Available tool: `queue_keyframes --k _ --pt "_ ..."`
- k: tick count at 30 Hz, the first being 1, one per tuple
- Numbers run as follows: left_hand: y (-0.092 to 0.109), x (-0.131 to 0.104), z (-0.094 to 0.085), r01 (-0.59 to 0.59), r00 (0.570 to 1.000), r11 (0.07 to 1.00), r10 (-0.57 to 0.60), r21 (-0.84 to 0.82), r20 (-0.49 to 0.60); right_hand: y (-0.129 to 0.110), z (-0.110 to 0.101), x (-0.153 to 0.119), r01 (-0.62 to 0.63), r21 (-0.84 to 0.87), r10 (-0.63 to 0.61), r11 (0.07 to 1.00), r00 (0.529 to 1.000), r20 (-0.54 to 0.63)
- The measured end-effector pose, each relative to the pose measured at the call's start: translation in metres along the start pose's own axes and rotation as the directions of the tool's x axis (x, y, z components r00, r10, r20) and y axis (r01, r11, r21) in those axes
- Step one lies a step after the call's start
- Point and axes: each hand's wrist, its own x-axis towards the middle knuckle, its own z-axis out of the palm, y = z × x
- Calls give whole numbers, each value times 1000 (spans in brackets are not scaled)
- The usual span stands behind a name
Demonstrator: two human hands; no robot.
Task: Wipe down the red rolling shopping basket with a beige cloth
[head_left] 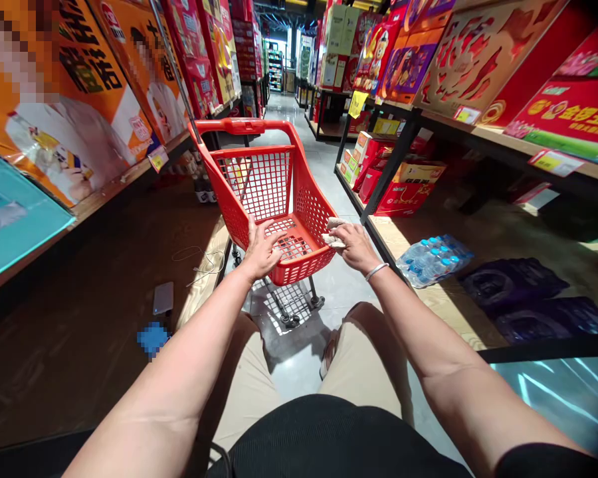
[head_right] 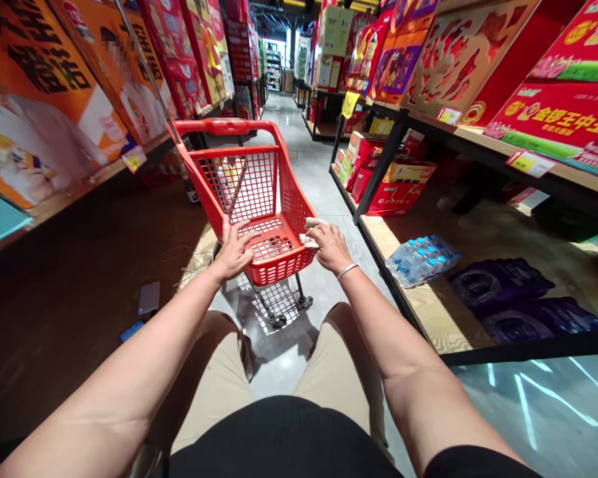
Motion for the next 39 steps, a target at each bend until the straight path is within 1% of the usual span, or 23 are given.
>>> queue_keyframes --k 1,3,6,7,8,9,10,12,13,14,16,18,20,22,23,25,27,29,31,33,35,37,39 --pt "1 1 0 2 1000 1000 -2 -3 -2 -10 4 -3 -5 4 5 1000 1000 0" --pt "3 1 1 12 1000 1000 -12 -6 -6 -40 18 -11 24 29 -24 999 1000 6" --pt "3 0 2 24 1000 1000 -24 -5 0 -86 37 -22 143 67 -145 987 989 16" --pt "2 0 2 21 1000 1000 -21 -2 4 -94 40 -24 186 70 -188 980 982 22" --pt "1 0 1 16 1000 1000 -16 2 9 -98 41 -23 226 72 -229 972 973 32" --pt "-1 0 0 9 1000 1000 -9 5 17 -96 40 -21 263 75 -267 962 963 45" --pt "-4 1 -1 2 1000 1000 -2 9 27 -88 37 -18 299 82 -304 951 951 58" --pt "-9 3 -3 -11 999 1000 10 12 50 -61 27 -10 346 96 -353 933 933 69" --pt "-12 4 -4 -17 998 1000 17 13 59 -44 20 -5 345 95 -351 934 934 65" --pt "-14 5 -5 -24 998 1000 23 14 66 -26 14 -1 322 87 -327 943 943 58" --pt "-18 8 -6 -32 997 999 31 18 73 2 6 4 234 57 -237 971 971 43" --pt "-19 10 -7 -30 996 999 29 20 80 14 7 5 134 37 -134 990 991 10" --pt "-17 12 -6 -22 996 1000 20 20 90 5 19 0 69 60 -66 996 997 -48" --pt "-14 14 -4 -16 995 1000 13 22 103 -20 38 -8 61 110 -48 992 993 -112" --pt "-13 15 -4 -15 994 1000 12 24 110 -36 48 -12 79 131 -62 988 989 -133" --pt "-12 18 -3 -19 993 999 16 25 116 -64 66 -21 152 136 -133 979 982 -137" --pt "-13 20 -4 -30 993 999 27 24 115 -80 79 -29 232 106 -221 967 969 -109" --pt "-15 22 -5 -38 992 999 36 20 119 -77 88 -35 296 56 -293 954 955 -57" --pt "-18 24 -6 -35 991 999 32 16 131 -59 95 -42 324 -2 -324 946 946 27" --pt "-20 26 -7 -24 990 1000 22 15 138 -37 103 -48 319 -58 -310 946 943 124" --pt "-22 28 -6 -21 991 1000 18 15 135 -20 110 -53 290 -102 -268 952 946 185" --pt "-23 30 -4 -27 992 999 25 16 126 -14 112 -56 274 -113 -249 955 948 196" --pt "-25 31 -3 -33 992 999 31 17 123 -16 107 -55 293 -100 -273 951 946 175"
